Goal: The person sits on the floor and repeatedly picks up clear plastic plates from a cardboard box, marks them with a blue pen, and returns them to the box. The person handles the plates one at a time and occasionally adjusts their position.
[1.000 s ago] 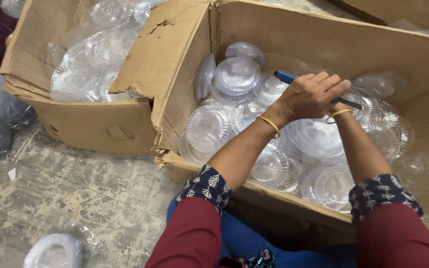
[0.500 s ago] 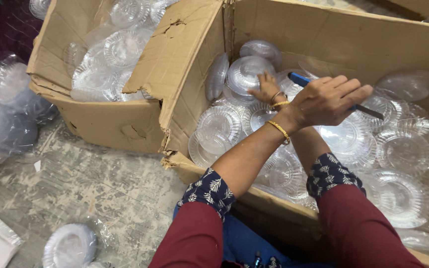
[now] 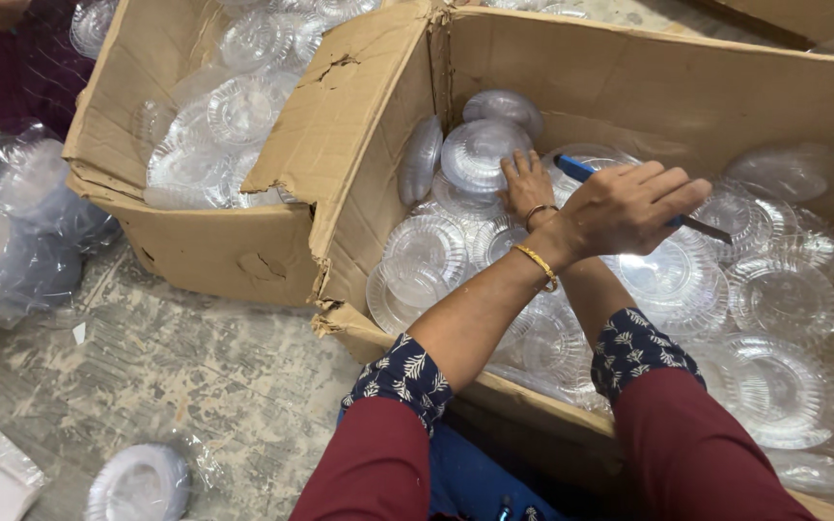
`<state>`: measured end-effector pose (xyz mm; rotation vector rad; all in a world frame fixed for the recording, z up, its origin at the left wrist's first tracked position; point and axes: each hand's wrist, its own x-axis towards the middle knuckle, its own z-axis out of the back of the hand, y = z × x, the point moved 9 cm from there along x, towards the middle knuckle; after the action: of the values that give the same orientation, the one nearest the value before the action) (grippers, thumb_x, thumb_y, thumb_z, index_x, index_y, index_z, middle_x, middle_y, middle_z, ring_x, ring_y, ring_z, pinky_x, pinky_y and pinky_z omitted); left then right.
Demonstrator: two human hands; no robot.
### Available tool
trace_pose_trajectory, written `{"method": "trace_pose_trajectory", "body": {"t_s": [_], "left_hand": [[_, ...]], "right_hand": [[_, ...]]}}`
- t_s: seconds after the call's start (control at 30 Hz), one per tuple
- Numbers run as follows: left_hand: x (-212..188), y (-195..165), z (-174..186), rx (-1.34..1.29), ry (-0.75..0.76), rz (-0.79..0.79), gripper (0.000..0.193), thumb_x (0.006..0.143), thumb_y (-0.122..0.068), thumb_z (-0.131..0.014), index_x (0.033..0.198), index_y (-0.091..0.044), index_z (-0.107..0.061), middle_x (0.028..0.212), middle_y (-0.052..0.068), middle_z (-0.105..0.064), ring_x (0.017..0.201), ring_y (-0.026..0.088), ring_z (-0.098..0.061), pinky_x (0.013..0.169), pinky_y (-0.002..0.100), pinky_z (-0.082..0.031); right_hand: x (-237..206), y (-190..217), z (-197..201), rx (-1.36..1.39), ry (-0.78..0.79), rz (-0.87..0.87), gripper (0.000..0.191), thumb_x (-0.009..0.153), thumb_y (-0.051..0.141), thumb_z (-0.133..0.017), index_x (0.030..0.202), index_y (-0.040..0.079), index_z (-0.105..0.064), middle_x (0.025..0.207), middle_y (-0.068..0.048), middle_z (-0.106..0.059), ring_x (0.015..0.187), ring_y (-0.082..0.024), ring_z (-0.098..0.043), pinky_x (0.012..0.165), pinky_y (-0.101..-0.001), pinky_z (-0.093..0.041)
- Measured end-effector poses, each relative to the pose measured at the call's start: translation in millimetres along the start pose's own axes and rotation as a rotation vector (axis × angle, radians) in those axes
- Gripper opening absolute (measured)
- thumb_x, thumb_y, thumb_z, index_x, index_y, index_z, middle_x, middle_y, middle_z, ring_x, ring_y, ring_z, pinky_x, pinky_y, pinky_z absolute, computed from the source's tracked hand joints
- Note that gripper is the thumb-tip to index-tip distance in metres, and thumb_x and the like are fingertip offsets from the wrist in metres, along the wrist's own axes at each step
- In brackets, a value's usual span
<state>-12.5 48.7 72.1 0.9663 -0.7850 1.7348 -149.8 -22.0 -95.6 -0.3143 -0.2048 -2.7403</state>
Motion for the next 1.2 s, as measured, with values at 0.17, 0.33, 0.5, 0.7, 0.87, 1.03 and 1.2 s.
{"method": "trace_pose_trajectory", "body": {"t_s": [0.17, 0.33, 0.5, 0.7, 0.87, 1.03, 1.2], "left_hand": [[1.1, -1.2, 1.4, 0.005, -0.032, -0.03, 0.037, 0.088, -0.017, -0.073, 0.122, -0.009, -0.062, 0.096, 0.002, -0.062, 0.082, 0.018, -0.061, 0.07, 0.034, -0.051], [1.9, -4.5, 3.1, 0.001, -0.041, -0.043, 0.038, 0.087, -0.016, -0.072, 0.123, -0.009, -0.061, 0.098, 0.002, -0.063, 0.082, 0.018, -0.061, 0.07, 0.034, -0.052], [3.2, -6.1, 0.2, -0.003, -0.03, -0.05, 0.033, 0.091, -0.018, -0.072, 0.122, -0.01, -0.063, 0.093, 0.0, -0.061, 0.079, 0.016, -0.06, 0.068, 0.033, -0.051], [-0.2, -3.0, -1.9, -0.018, -0.046, -0.063, 0.038, 0.093, -0.021, -0.071, 0.128, -0.009, -0.06, 0.102, 0.001, -0.063, 0.082, 0.016, -0.06, 0.068, 0.032, -0.05], [-7.7, -1.4, -15.1, -0.021, -0.043, -0.055, 0.042, 0.093, -0.024, -0.071, 0.131, -0.011, -0.058, 0.109, 0.0, -0.064, 0.087, 0.016, -0.062, 0.066, 0.03, -0.051], [-13.7, 2.4, -35.7, 0.028, -0.003, -0.055, 0.04, 0.097, -0.025, -0.07, 0.134, -0.012, -0.059, 0.109, -0.001, -0.066, 0.085, 0.014, -0.063, 0.063, 0.029, -0.049], [-17.2, 1.4, -39.6, 0.013, -0.071, -0.073, 0.043, 0.1, -0.03, -0.066, 0.138, -0.014, -0.055, 0.117, 0.0, -0.066, 0.094, 0.014, -0.066, 0.069, 0.026, -0.051]], "right_hand": [[-0.3, 2.2, 11.3, 0.085, -0.141, 0.063, 0.028, 0.106, 0.02, -0.064, 0.132, 0.011, -0.06, 0.135, -0.013, -0.061, 0.131, -0.035, -0.054, 0.11, -0.0494, -0.046], [4.3, 3.5, 12.5, 0.268, -0.087, 0.034, 0.029, 0.102, 0.011, -0.062, 0.132, 0.013, -0.06, 0.141, -0.019, -0.055, 0.134, -0.04, -0.05, 0.112, -0.0499, -0.045], [20.7, 4.5, -0.8, 0.417, 0.08, 0.032, 0.085, 0.067, -0.011, -0.062, 0.146, 0.019, -0.049, 0.159, -0.031, -0.023, 0.147, -0.052, -0.024, 0.119, -0.0502, -0.032], [38.8, 8.9, -14.1, 0.189, 0.209, 0.021, 0.097, 0.07, -0.007, -0.07, 0.156, 0.025, -0.04, 0.168, -0.027, -0.013, 0.153, -0.053, -0.016, 0.123, -0.0504, -0.03], [30.3, -8.2, -28.1, 0.276, 0.272, -0.158, 0.102, 0.08, 0.038, -0.084, 0.161, 0.018, -0.024, 0.163, -0.032, -0.011, 0.146, -0.057, -0.017, 0.12, -0.055, -0.028], [28.6, -2.6, -14.6, 0.439, 0.019, -0.118, 0.09, 0.085, 0.043, -0.086, 0.154, 0.011, -0.038, 0.158, -0.029, -0.027, 0.142, -0.051, -0.034, 0.117, -0.0526, -0.035], [26.1, -2.7, 9.4, 0.747, -0.261, -0.128, 0.072, 0.079, 0.024, -0.09, 0.139, 0.007, -0.054, 0.141, -0.023, -0.044, 0.132, -0.042, -0.049, 0.113, -0.045, -0.044]]}}
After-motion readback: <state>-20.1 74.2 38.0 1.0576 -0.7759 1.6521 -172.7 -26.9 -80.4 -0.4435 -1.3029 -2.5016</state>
